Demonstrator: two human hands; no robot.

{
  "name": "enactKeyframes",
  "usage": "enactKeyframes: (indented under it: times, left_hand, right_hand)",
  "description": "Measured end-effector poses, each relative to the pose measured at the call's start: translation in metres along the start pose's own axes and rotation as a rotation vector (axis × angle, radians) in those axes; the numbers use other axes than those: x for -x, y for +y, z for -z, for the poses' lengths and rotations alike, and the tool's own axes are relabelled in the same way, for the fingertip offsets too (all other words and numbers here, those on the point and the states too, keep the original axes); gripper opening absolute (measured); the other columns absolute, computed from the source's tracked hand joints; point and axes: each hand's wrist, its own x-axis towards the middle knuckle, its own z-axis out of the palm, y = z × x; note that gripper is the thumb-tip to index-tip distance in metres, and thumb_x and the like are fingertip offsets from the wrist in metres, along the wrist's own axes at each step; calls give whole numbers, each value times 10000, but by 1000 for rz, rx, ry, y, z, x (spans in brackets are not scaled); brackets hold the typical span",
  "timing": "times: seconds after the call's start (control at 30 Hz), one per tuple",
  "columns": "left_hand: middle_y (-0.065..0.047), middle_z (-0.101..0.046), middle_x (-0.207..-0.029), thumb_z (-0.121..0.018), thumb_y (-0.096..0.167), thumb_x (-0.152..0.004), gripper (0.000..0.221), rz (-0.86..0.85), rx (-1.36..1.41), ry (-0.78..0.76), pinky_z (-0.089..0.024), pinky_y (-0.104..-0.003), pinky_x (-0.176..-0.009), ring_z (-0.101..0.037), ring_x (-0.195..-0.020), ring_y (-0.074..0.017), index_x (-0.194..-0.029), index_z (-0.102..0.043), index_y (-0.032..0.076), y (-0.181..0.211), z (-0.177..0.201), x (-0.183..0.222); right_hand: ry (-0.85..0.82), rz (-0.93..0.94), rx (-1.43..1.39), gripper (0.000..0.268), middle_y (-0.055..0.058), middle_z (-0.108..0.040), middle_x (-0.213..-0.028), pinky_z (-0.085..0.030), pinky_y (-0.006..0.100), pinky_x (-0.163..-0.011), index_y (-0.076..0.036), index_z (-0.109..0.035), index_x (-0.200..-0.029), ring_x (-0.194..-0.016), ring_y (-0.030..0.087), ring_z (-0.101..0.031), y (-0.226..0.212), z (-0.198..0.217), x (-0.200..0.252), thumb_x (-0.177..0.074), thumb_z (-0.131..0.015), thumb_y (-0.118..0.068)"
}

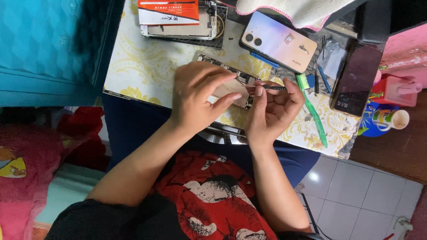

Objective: Disassembling a smartphone to access and inspect internal components like the motherboard and screen assembly.

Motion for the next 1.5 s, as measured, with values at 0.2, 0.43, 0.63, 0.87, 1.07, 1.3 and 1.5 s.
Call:
enactKeyframes:
  times: [0.2, 0.43, 0.63, 0.87, 1.07, 1.3, 1.5]
  left_hand:
    - [-194, -568, -1347, -892, 332, -838, 537, 97, -329, -272, -401, -574, -957, -512, -1251, -431, -1252, -679, 65, -3, 22, 9]
    - [-122, -552, -1434, -754, 615, -932, 587, 128, -475, -348, -398, -533, -1028, -529, -1313, -347, -1230, -661, 119, -6, 24, 12]
    - [-127, -541, -1452, -641, 662, -971, 591, 122, -489, -397, -401, -532, -1003, -525, -1309, -367, -1218, -663, 125, -4, 24, 7]
    - [-138, -511, -1462, -704, 621, -972, 556, 124, -491, -408, -399, -543, -1039, -506, -1342, -380, -1226, -653, 129, -5, 25, 7]
    - [-138, -521, -1451, -686, 535, -1009, 452, 140, -466, -359, -411, -535, -1031, -520, -1340, -375, -1175, -656, 117, -4, 24, 8]
    - [-138, -528, -1496, -712, 693, -928, 698, 248, -524, -375, -351, -552, -1081, -460, -1391, -380, -1314, -529, 140, -5, 23, 11]
    - [-169, -374, -1575, -851, 376, -847, 821, 248, -342, -579, -306, -567, -1168, -331, -1470, -384, -1449, -357, 117, -14, 39, 6]
  right_hand:
    - [-3, -11, -7, 418, 132, -573, -1006, -661, 445, -836, -47, -417, -1397, -1025, 293, -706, -1, 3, -11, -1057, -644, 39]
    - [-77, -108, 14, 345, 209, -628, -1047, -647, 448, -893, -121, -433, -1391, -1031, 303, -686, -8, 21, -32, -1116, -616, -24]
    - [-160, -160, 10, 363, 148, -591, -1086, -641, 434, -934, -135, -439, -1407, -1015, 268, -672, 4, 25, -37, -1127, -622, 6]
    - [-232, -168, 38, 353, 163, -596, -1060, -639, 427, -976, -127, -440, -1400, -1061, 260, -657, 7, 21, -37, -1122, -620, -5]
    - [-263, -159, 93, 359, 196, -621, -1047, -629, 419, -997, -116, -419, -1397, -1049, 254, -650, 5, 19, -37, -1121, -602, 23]
    - [-175, -192, 98, 346, 154, -577, -1049, -658, 449, -994, -126, -440, -1404, -1081, 261, -672, 5, 21, -36, -1128, -627, -34]
    - [-120, -251, 12, 346, 130, -604, -1055, -637, 426, -945, -153, -454, -1390, -1036, 274, -705, 10, 26, -37, -1122, -637, -35]
